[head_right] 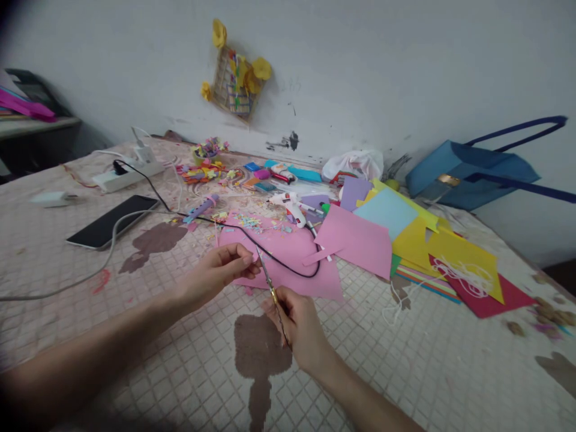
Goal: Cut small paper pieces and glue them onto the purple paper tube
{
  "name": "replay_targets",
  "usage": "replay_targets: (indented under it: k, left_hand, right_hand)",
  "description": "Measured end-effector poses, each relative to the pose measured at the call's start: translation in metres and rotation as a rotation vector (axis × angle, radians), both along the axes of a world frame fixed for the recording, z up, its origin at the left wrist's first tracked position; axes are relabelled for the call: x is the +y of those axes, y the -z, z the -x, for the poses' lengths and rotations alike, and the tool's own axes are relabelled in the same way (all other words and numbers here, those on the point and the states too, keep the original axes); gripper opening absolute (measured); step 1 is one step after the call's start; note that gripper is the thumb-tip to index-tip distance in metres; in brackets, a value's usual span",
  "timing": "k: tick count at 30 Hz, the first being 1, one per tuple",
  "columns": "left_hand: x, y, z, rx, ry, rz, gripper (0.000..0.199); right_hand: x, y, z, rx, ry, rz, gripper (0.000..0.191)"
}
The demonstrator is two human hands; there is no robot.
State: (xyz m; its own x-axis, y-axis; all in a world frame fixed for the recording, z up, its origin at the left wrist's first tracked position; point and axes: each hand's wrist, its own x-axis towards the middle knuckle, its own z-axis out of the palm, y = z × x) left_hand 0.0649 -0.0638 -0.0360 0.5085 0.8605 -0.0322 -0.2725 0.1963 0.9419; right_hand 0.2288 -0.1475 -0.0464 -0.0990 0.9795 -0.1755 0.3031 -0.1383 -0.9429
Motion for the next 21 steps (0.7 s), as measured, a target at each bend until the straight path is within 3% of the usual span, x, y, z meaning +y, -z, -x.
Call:
replay_targets:
  k: [6, 21]
  left_hand:
    - [-0.003, 0.002, -0.002, -0.009, -0.026, 0.019, 0.017]
    - [-0.014, 0.005, -0.009, -0.059, -0.164, 0.049, 0.016]
  right_hand:
    - [-0.001, -0.007, 0.003, 0.018, 0.008, -0.048, 0.048]
    - [-0.001, 0.011, 0.005, -0.037, 0.008, -0.065, 0.040]
